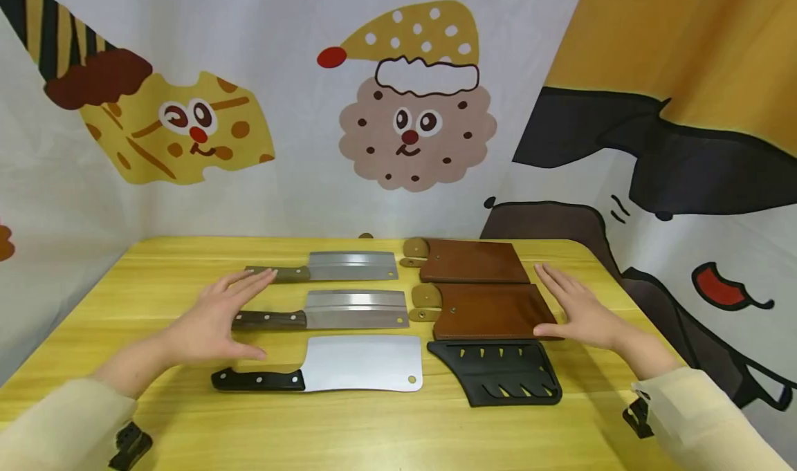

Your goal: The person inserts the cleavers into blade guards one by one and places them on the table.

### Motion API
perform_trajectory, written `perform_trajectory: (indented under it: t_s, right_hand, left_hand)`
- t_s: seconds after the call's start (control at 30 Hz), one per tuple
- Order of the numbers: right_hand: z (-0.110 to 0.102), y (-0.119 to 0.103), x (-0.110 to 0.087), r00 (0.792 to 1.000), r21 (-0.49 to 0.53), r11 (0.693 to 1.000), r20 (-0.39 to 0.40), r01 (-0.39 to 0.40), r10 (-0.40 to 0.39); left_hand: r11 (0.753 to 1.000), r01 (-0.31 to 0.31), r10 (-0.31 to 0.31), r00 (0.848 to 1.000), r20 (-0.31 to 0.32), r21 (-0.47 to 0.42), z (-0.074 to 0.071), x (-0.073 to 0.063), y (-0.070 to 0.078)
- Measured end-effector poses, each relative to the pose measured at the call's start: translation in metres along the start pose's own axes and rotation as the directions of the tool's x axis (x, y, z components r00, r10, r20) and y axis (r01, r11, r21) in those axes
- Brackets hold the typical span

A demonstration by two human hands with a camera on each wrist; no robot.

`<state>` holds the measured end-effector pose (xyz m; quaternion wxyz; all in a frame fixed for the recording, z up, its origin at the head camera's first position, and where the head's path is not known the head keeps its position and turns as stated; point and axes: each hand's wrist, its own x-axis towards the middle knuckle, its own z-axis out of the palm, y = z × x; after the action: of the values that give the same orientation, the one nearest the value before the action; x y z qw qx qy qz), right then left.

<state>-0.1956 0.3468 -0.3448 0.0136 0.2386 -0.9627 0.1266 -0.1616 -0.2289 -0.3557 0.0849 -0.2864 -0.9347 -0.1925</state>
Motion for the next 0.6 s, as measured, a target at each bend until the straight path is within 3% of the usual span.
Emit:
perform_trajectory:
  t_s: [0.2, 0.37, 0.6]
  right_hand:
    - [0.008, -0.006, -0.011, 0.997, 0.026, 0.997, -0.011, 0.072, -0.072]
    - [0.016, -0.012, -0.019, 0.994, 0.045, 0.993, 0.019, 0.108, -0.109]
    - [0.024, -0.018, -0.030, 0.992, 0.075, 0.992, 0.065, 0.099, -0.104]
  left_hand:
    - [0.994, -0.050, 0.052, 0.998, 0.023, -0.095, 0.007, -0.008, 0.008]
    - [0.986, -0.037, 0.052, 0.995, 0.087, -0.160, 0.015, -0.012, 0.013]
    - [0.956, 0.017, 0.048, 0.976, 0.212, -0.293, 0.019, -0.017, 0.016]
